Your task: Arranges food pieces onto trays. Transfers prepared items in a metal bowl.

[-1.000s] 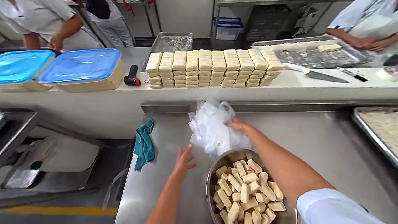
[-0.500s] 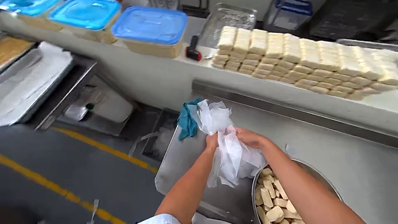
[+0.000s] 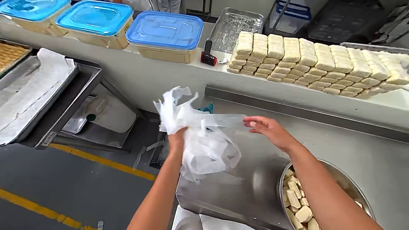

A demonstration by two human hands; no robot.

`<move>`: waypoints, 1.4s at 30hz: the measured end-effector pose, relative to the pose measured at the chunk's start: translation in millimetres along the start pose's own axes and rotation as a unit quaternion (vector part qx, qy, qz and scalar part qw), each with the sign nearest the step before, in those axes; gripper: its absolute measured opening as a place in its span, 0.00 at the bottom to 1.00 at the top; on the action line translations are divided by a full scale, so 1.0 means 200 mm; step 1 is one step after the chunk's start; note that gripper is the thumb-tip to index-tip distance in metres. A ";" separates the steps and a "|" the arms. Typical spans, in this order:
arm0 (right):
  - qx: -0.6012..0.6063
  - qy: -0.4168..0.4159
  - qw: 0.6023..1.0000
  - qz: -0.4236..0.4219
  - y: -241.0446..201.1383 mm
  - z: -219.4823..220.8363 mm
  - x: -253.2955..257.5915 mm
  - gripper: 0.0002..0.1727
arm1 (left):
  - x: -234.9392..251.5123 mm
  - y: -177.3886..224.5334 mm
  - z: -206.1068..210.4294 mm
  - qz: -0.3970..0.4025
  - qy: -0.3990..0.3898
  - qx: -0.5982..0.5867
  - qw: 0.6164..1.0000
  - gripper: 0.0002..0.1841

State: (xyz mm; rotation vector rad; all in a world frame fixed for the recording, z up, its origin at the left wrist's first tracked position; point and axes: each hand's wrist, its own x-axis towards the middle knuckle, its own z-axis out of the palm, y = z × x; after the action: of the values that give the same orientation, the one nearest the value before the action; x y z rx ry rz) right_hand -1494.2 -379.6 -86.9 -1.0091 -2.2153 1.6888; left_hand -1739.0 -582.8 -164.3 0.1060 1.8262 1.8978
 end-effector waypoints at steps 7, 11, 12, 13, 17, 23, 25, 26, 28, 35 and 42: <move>-0.022 0.087 0.990 0.111 0.34 0.29 -0.34 0.27 | 0.65 -0.06 -0.48 0.091 0.063 0.076 0.991 0.23; -0.106 0.021 0.974 0.200 0.51 0.61 -0.51 0.34 | 0.94 -0.35 -0.61 0.119 0.043 0.158 0.979 0.19; -0.135 -0.002 0.968 0.211 0.55 0.69 -0.55 0.35 | 0.97 -0.42 -0.62 0.106 0.042 0.197 0.974 0.19; -0.157 -0.016 0.963 0.217 0.59 0.76 -0.58 0.36 | 0.99 -0.49 -0.62 0.086 0.044 0.235 0.967 0.19; -0.190 -0.028 0.957 0.215 0.69 0.88 -0.70 0.34 | 1.03 -0.74 -0.59 -0.023 0.051 0.343 0.938 0.24; -0.149 0.002 0.965 0.215 0.73 0.84 -0.70 0.31 | 1.15 -1.04 -0.59 -0.103 -0.042 0.329 0.938 0.51; -0.150 0.009 0.964 0.217 0.73 0.83 -0.69 0.30 | 1.18 -1.10 -0.59 -0.148 -0.075 0.346 0.924 0.60; -0.150 0.013 0.964 0.218 0.73 0.83 -0.69 0.30 | 1.19 -1.12 -0.60 -0.170 -0.084 0.360 0.913 0.64; -0.150 0.017 0.964 0.219 0.73 0.82 -0.69 0.30 | 1.20 -1.12 -0.60 -0.209 -0.095 0.378 0.897 0.66; -0.150 0.006 0.959 0.242 0.71 0.80 -0.67 0.30 | 1.22 -1.06 -0.63 -0.235 -0.094 0.388 0.886 0.39; -0.061 -0.066 0.971 0.221 0.29 0.62 -0.54 0.29 | 0.98 -0.91 -0.77 -0.222 -0.187 0.361 0.886 0.27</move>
State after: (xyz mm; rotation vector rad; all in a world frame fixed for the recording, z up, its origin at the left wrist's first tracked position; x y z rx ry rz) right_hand -1453.2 -535.5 -154.3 -1.5616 -2.3272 1.8511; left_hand -1915.2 -650.3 -408.5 0.2588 1.9640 0.7595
